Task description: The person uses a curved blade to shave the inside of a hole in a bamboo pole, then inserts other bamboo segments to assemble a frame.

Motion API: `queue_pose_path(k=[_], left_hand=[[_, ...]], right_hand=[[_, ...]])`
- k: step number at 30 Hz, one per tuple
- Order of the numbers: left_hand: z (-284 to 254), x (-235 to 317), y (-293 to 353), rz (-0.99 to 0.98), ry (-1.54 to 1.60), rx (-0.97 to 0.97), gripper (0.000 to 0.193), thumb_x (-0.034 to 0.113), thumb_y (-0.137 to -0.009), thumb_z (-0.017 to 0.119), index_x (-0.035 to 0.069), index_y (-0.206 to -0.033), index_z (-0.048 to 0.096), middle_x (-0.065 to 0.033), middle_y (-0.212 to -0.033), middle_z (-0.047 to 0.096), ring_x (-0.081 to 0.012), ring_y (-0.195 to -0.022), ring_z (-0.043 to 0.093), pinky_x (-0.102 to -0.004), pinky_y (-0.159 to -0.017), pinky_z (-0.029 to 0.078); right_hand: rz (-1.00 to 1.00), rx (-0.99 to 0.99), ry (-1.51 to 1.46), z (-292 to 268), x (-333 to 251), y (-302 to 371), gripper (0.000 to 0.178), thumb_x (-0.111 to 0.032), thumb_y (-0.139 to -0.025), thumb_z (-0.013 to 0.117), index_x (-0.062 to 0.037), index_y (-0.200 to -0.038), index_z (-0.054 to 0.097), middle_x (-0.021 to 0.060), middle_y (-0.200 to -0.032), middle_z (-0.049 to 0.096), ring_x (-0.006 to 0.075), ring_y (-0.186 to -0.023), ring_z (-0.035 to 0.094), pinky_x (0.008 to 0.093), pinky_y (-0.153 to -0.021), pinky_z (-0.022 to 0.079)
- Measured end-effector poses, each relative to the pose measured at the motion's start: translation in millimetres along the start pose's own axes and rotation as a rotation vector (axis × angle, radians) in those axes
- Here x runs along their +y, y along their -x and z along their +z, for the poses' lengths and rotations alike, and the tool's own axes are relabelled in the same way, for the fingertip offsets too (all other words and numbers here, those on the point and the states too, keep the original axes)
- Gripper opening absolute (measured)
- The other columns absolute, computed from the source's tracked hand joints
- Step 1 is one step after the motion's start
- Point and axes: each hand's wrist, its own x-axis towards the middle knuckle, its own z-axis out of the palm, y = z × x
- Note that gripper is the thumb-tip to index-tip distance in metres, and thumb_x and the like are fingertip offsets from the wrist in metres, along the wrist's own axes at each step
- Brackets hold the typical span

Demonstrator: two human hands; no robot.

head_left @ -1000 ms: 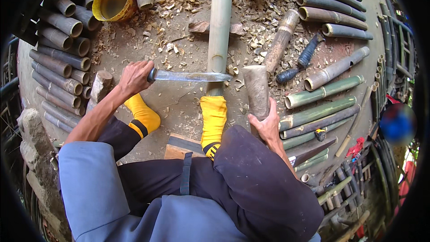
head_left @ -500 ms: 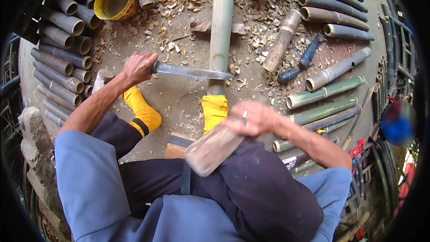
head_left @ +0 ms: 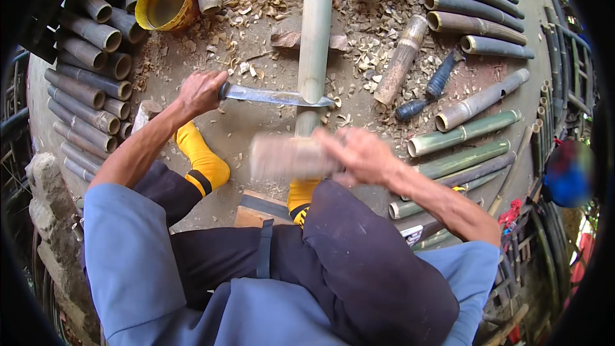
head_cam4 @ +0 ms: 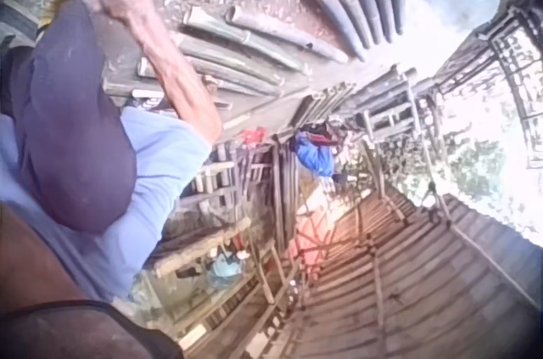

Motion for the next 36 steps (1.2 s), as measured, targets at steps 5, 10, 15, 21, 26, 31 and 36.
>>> queue_pose_path(k=[5, 10, 15, 21, 26, 31, 36], left_hand=[[-3, 1, -6, 0.049, -0.067, 0.042, 0.023, 0.008, -0.062, 0.066, 0.005, -0.079, 0.051, -0.0133, -0.071, 0.059, -0.0327, -0.064, 0.06, -0.043, -0.057, 0.049], [-78, -11, -60, -0.278, 0.7, -0.722, 0.026, 0.009, -0.058, 0.073, 0.003, -0.079, 0.059, -0.0074, -0.067, 0.061, -0.0139, -0.056, 0.059, -0.0307, -0.051, 0.048], [-59, -22, -46, -0.183, 0.707, 0.114, 0.019, 0.014, -0.066, 0.065, 0.002, -0.078, 0.055, -0.0022, -0.062, 0.05, -0.0111, -0.056, 0.05, -0.0275, -0.051, 0.041], [-22, -11, -29, -0.122, 0.427, -0.316, 0.029, 0.02, -0.054, 0.064, 0.002, -0.074, 0.059, -0.0121, -0.06, 0.056, -0.0274, -0.057, 0.055, -0.0387, -0.057, 0.045], [-31, -6, -27, -0.244, 0.299, -0.342, 0.025, 0.019, -0.055, 0.063, 0.0, -0.071, 0.06, -0.0171, -0.059, 0.057, -0.0326, -0.056, 0.057, -0.0411, -0.059, 0.047], [-24, -6, -33, -0.216, 0.228, -0.333, 0.02, 0.017, -0.058, 0.063, 0.004, -0.073, 0.061, -0.0175, -0.066, 0.061, -0.0365, -0.064, 0.061, -0.0437, -0.062, 0.049], [-12, -3, 5, 0.042, 0.36, 0.028, 0.013, 0.013, -0.061, 0.066, 0.01, -0.07, 0.058, -0.0131, -0.067, 0.062, -0.0339, -0.065, 0.062, -0.0401, -0.059, 0.05]], right_hand=[[0.278, -0.074, 0.146, 4, 44, -6, 0.081, -0.032, -0.064, 0.076, -0.011, -0.133, 0.04, 0.0135, -0.088, 0.057, 0.0297, -0.076, 0.06, 0.0378, -0.066, 0.052], [0.334, 0.308, -0.097, 8, 30, 23, 0.09, -0.04, -0.064, 0.077, -0.0087, -0.137, 0.034, 0.0232, -0.105, 0.057, 0.0368, -0.091, 0.061, 0.0444, -0.08, 0.052], [0.647, 0.729, -0.49, -2, 25, 38, 0.08, -0.024, -0.072, 0.073, -0.0025, -0.137, 0.031, 0.0195, -0.112, 0.059, 0.0263, -0.099, 0.061, 0.0356, -0.088, 0.048], [0.708, 0.759, -0.534, -6, 21, 53, 0.082, -0.024, -0.072, 0.074, 0.0008, -0.137, 0.031, 0.0194, -0.119, 0.056, 0.0267, -0.107, 0.057, 0.0359, -0.093, 0.044], [0.676, 0.834, -0.61, -2, -3, 38, 0.082, -0.028, -0.073, 0.072, 0.0034, -0.136, 0.031, 0.0164, -0.12, 0.052, 0.0237, -0.107, 0.054, 0.0356, -0.096, 0.041], [0.89, 0.304, -0.627, 29, -3, 31, 0.081, -0.029, -0.074, 0.071, -0.0026, -0.138, 0.028, 0.0213, -0.112, 0.058, 0.0302, -0.103, 0.058, 0.0407, -0.089, 0.047], [0.978, 0.505, -0.668, 67, -29, 84, 0.087, -0.036, -0.072, 0.073, -0.0037, -0.138, 0.027, 0.0274, -0.108, 0.061, 0.039, -0.099, 0.062, 0.0436, -0.086, 0.049]])
